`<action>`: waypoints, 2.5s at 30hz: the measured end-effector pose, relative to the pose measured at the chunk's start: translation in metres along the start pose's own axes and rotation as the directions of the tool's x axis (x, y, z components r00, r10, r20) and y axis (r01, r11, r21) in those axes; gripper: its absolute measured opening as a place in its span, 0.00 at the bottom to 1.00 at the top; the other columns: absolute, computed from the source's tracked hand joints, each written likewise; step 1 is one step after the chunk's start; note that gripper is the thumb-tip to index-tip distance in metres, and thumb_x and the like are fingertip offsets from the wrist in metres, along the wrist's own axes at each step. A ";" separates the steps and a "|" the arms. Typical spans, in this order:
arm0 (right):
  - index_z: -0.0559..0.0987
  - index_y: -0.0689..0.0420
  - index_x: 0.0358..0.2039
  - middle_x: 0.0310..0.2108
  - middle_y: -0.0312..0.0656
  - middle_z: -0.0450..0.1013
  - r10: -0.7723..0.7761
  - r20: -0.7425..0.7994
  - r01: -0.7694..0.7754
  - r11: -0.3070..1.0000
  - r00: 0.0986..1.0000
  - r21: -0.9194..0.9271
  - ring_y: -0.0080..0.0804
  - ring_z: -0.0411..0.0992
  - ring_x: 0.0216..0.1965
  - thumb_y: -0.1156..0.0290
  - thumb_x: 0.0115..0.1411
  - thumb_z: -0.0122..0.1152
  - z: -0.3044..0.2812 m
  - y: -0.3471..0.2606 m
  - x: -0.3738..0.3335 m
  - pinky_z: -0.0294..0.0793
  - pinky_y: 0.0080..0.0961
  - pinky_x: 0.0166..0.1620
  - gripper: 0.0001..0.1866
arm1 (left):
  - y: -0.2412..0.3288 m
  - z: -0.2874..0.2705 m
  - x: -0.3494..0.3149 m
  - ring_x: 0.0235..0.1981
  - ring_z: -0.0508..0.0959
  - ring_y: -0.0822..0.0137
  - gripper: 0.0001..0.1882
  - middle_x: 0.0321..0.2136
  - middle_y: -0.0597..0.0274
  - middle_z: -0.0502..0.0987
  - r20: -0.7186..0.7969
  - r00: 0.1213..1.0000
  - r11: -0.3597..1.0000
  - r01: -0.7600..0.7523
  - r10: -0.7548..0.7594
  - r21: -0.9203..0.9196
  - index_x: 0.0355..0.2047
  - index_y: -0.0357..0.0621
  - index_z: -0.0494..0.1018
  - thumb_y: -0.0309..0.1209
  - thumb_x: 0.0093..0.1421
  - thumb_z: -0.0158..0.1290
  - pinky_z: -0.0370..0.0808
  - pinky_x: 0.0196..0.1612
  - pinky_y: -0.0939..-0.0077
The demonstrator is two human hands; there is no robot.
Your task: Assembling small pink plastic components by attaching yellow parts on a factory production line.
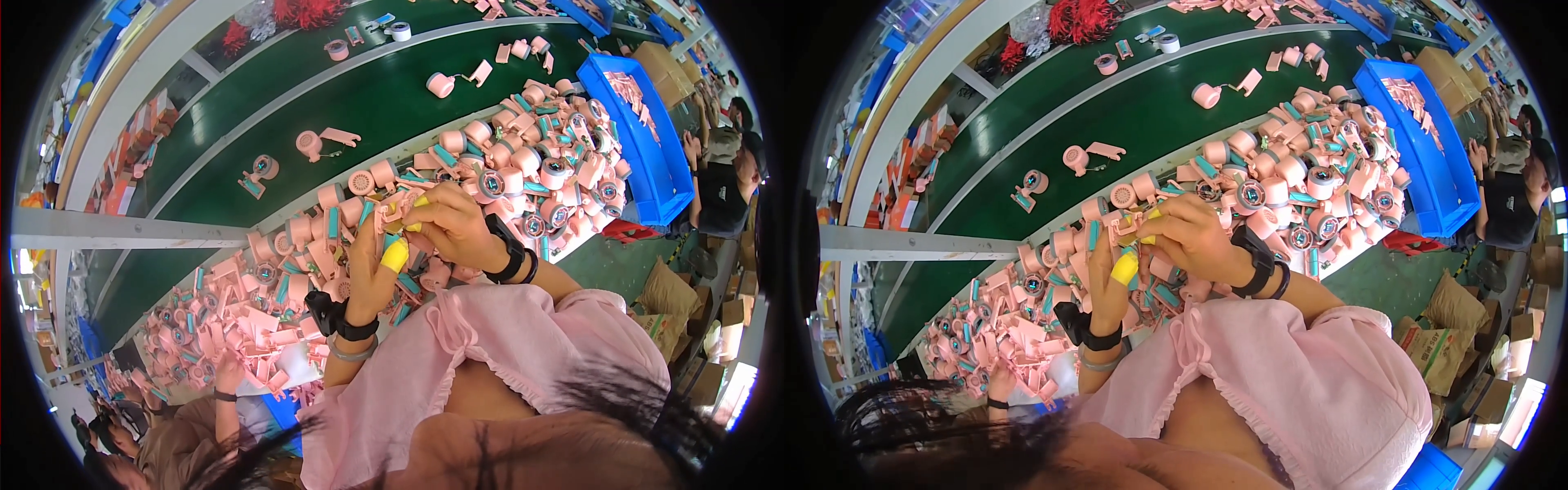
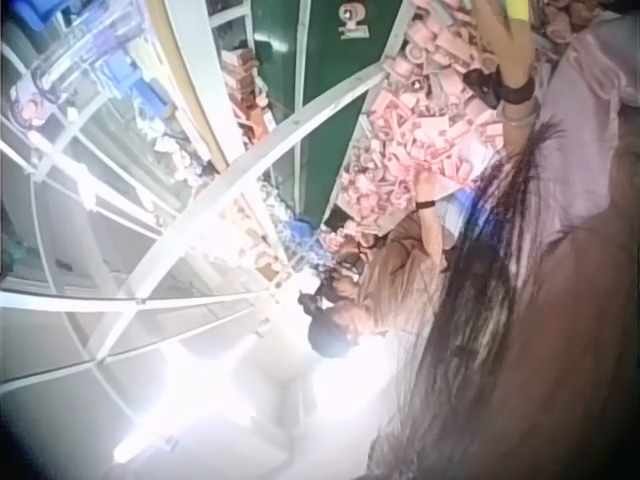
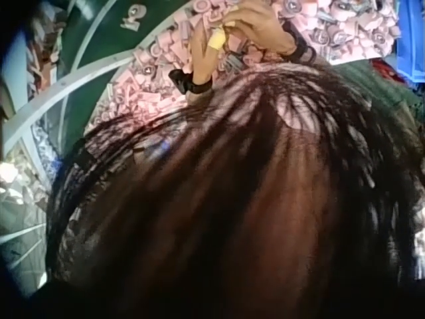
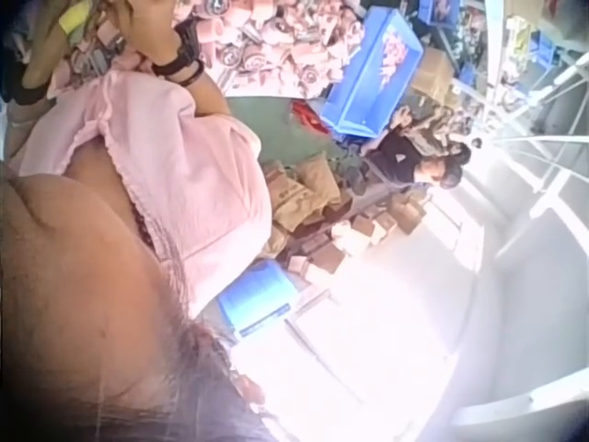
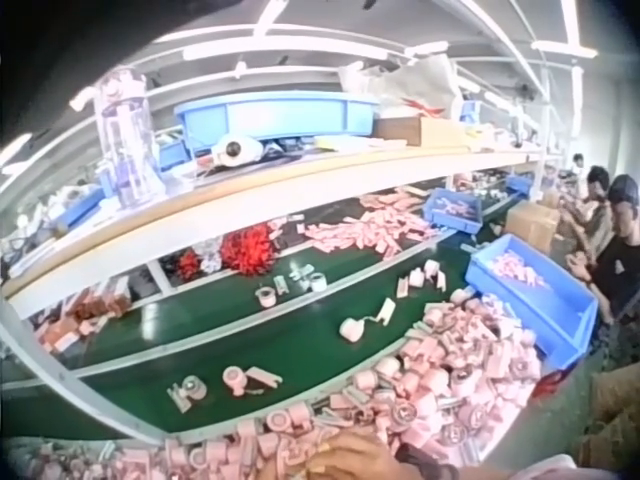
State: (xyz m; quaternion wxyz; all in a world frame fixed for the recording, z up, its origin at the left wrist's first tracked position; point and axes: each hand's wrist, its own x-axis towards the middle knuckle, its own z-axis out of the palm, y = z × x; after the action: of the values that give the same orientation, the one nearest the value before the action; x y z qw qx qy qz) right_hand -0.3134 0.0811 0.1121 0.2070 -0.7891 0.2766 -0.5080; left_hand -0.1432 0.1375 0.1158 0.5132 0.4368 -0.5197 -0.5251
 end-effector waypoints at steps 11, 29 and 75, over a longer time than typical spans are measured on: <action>0.80 0.53 0.33 0.28 0.37 0.70 -0.041 0.028 0.041 0.999 0.999 0.008 0.34 0.68 0.29 0.82 0.45 0.66 -0.004 0.001 0.005 0.67 0.28 0.33 0.14 | -0.003 0.010 -0.001 0.18 0.65 0.83 0.19 0.21 0.72 0.68 -0.059 0.998 1.000 -0.016 0.018 0.022 0.55 0.35 0.64 0.30 0.66 0.45 0.61 0.20 0.88; 0.80 0.56 0.33 0.28 0.39 0.69 0.083 0.157 -0.089 0.996 0.984 0.033 0.36 0.69 0.29 0.80 0.47 0.65 0.027 0.024 0.013 0.67 0.28 0.31 0.11 | -0.029 -0.019 0.012 0.21 0.68 0.73 0.14 0.20 0.61 0.69 -0.166 0.981 0.976 0.127 -0.097 0.177 0.48 0.36 0.70 0.29 0.65 0.45 0.66 0.25 0.77; 0.71 0.59 0.45 0.39 0.34 0.72 0.176 0.578 -0.580 0.492 0.797 0.650 0.21 0.69 0.46 0.72 0.58 0.61 0.033 0.032 0.016 0.68 0.23 0.47 0.15 | 0.044 -0.029 0.042 0.23 0.77 0.47 0.20 0.23 0.49 0.76 0.252 0.967 0.514 -0.232 0.032 0.826 0.48 0.44 0.61 0.26 0.55 0.52 0.71 0.25 0.57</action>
State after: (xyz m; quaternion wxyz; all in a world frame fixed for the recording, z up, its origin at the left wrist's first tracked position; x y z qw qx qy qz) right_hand -0.2847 0.0480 0.0903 0.7051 -0.6162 0.1340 -0.3242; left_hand -0.1142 0.0958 0.1600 0.2176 0.5336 -0.7908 -0.2065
